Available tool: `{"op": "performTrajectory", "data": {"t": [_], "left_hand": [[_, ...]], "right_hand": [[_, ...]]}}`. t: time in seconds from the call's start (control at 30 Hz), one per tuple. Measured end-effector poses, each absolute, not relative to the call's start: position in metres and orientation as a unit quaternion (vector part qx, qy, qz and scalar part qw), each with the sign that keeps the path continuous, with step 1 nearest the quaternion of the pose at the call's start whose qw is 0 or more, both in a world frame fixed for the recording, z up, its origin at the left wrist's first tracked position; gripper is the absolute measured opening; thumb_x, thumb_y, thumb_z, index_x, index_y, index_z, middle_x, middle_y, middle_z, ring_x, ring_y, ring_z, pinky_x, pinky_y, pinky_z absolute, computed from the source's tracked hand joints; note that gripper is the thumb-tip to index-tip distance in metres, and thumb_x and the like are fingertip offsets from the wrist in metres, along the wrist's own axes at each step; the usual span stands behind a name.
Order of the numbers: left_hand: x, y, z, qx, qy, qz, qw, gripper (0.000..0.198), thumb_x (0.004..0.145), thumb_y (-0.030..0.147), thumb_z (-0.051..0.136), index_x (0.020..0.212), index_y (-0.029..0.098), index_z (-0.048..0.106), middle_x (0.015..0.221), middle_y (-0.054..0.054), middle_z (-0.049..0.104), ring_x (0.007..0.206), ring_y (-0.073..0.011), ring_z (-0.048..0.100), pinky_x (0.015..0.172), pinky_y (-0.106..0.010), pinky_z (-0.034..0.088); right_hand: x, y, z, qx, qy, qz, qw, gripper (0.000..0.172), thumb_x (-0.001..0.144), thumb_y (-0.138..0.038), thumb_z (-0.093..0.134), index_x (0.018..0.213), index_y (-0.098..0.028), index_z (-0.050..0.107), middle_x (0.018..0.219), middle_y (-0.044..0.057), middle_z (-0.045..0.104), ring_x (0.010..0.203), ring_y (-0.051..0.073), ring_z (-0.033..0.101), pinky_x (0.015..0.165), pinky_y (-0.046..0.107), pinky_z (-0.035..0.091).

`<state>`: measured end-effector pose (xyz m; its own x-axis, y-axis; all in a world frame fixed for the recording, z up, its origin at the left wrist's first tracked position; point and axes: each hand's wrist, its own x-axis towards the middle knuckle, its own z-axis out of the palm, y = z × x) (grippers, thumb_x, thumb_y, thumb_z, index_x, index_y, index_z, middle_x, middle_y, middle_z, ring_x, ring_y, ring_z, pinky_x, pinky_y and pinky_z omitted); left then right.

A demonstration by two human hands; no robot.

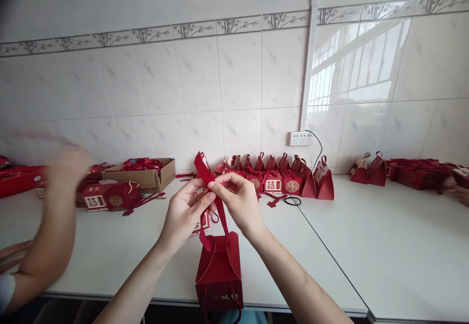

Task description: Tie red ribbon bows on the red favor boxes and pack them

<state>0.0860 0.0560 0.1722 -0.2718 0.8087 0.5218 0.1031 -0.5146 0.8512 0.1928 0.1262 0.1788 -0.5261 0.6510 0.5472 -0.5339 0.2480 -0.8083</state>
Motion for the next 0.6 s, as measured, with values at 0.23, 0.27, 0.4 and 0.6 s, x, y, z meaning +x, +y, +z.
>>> {"op": "performTrajectory", "data": {"t": [0.23, 0.27, 0.4, 0.6], "left_hand": [[0.082, 0.062, 0.168, 0.446, 0.371, 0.734, 0.354, 0.019, 0.073, 0.030, 0.071, 0.080, 0.019, 0.058, 0.067, 0.002, 0.061, 0.055, -0.0094, 0.057, 0.053, -0.022, 0.046], [0.082, 0.062, 0.168, 0.423, 0.359, 0.742, 0.378, 0.019, 0.071, 0.028, 0.072, 0.079, 0.018, 0.058, 0.069, 0.002, 0.062, 0.057, -0.0096, 0.058, 0.053, -0.022, 0.046], [0.080, 0.065, 0.166, 0.386, 0.313, 0.751, 0.434, 0.020, 0.066, 0.026, 0.075, 0.077, 0.017, 0.062, 0.074, -0.001, 0.066, 0.064, -0.0110, 0.061, 0.058, -0.021, 0.048], [0.077, 0.061, 0.163, 0.485, 0.343, 0.719, 0.360, 0.019, 0.073, 0.029, 0.073, 0.077, 0.019, 0.058, 0.067, 0.002, 0.062, 0.058, -0.0085, 0.055, 0.055, -0.019, 0.044]], "right_hand": [[0.206, 0.127, 0.182, -0.126, -0.681, 0.432, 0.577, 0.022, 0.081, -0.036, 0.064, 0.097, -0.022, 0.064, 0.071, 0.001, 0.061, 0.064, 0.016, 0.059, 0.055, 0.030, 0.048], [0.208, 0.126, 0.180, -0.129, -0.676, 0.400, 0.605, 0.027, 0.081, -0.033, 0.065, 0.106, -0.024, 0.061, 0.076, 0.001, 0.063, 0.067, 0.018, 0.060, 0.058, 0.033, 0.049], [0.218, 0.120, 0.163, -0.022, -0.751, 0.253, 0.610, 0.045, 0.082, -0.021, 0.065, 0.122, -0.031, 0.048, 0.083, 0.002, 0.068, 0.075, 0.021, 0.064, 0.075, 0.042, 0.048], [0.228, 0.123, 0.152, -0.015, -0.755, 0.370, 0.541, 0.016, 0.091, -0.035, 0.052, 0.104, -0.026, 0.056, 0.075, 0.000, 0.063, 0.070, 0.016, 0.060, 0.072, 0.035, 0.047]]}}
